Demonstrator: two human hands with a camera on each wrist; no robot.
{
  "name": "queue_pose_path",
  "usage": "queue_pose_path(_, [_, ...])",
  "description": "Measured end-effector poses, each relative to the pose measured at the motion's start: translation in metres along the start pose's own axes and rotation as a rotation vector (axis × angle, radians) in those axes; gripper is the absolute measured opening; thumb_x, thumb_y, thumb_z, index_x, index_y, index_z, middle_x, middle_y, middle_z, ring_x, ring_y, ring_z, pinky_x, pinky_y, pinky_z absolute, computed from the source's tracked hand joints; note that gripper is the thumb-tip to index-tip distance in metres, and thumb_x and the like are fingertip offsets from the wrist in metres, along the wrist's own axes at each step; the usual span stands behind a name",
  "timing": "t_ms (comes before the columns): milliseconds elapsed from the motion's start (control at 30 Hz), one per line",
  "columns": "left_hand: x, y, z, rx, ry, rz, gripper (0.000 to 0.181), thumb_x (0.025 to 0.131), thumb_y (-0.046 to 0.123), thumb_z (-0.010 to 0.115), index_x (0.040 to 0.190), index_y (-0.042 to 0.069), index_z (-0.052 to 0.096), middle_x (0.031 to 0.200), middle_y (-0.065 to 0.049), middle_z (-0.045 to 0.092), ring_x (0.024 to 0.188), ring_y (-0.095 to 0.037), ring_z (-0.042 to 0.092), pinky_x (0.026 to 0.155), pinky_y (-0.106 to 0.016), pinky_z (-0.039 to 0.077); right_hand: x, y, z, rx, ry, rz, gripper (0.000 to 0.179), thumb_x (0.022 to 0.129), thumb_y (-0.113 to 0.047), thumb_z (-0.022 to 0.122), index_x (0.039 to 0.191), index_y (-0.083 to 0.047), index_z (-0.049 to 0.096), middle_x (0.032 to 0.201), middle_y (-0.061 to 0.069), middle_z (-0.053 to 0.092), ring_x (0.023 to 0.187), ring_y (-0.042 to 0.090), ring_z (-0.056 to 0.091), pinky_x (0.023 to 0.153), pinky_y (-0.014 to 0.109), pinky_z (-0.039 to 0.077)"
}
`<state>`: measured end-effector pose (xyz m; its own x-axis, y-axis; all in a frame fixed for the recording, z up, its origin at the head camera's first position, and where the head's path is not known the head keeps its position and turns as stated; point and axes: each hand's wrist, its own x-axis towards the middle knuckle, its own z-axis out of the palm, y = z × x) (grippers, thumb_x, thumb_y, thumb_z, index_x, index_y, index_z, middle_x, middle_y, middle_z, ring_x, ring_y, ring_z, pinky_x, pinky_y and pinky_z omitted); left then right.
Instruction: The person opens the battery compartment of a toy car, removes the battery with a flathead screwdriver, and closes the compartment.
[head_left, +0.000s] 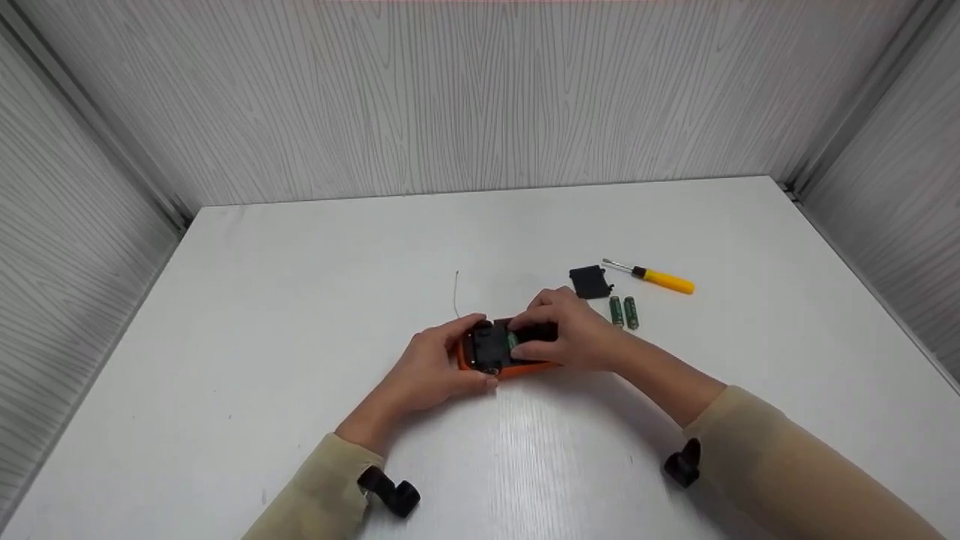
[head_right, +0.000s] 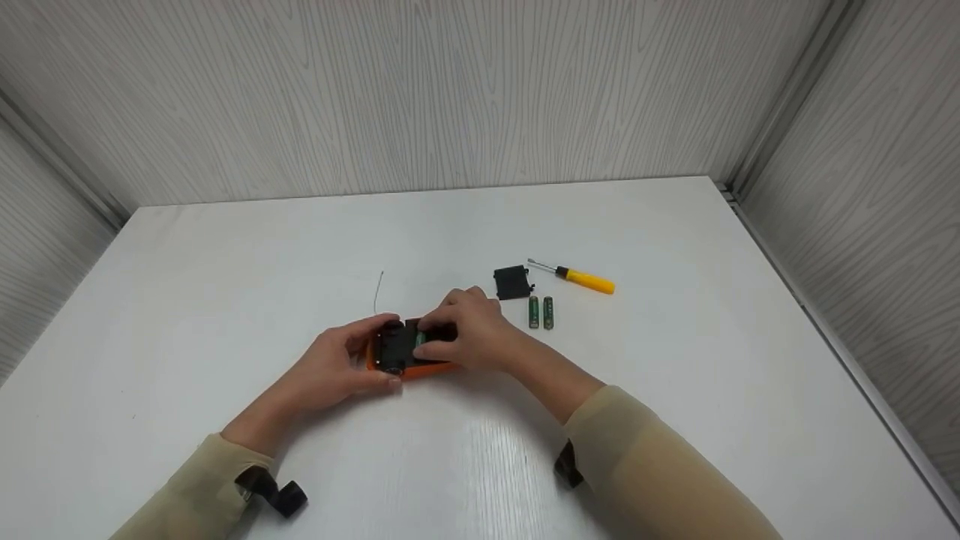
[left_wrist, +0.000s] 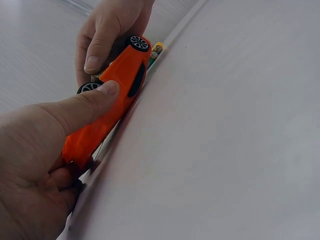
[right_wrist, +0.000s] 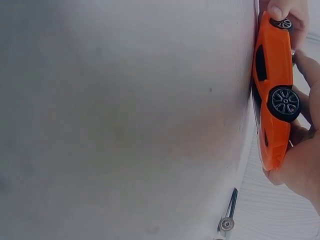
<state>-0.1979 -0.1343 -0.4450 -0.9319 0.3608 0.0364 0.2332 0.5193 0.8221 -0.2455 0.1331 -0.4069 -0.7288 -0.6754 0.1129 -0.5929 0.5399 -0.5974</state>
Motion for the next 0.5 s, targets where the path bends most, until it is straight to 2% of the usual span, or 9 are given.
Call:
queue_pose_path(167, [0.0012, -0.0015, 0.0005, 0.012, 0.004, 0.023, 0.092, 0.082, 0.039, 0.094, 0.16, 0.017, 0.05, 0.15, -0.001, 0.06, 0.135, -0.017, 0.055, 0.115, -0.042, 0.04, -0.0006, 0.0017, -0.0009, 0.018, -0.007, -0.037, 0.031, 0.092, -0.033, 0.085, 0.119, -0.018, 0.082, 0.114, 0.002, 0.065, 0.109, 0.024, 0.05, 0.089, 0.043, 0.043])
queue_pose_path(500, [0.0008, -0.0011, 0.0002, 0.012, 0.002, 0.023, 0.092, 0.082, 0.04, 0.093, 0.16, 0.017, 0.05, 0.15, -0.001, 0.059, 0.134, -0.017, 0.055, 0.115, -0.043, 0.04, -0.0007, 0.0019, -0.0014, 0.025, -0.023, -0.015, 0.039, 0.089, -0.035, 0.087, 0.123, -0.017, 0.081, 0.116, 0.002, 0.063, 0.111, 0.025, 0.048, 0.089, 0.042, 0.043])
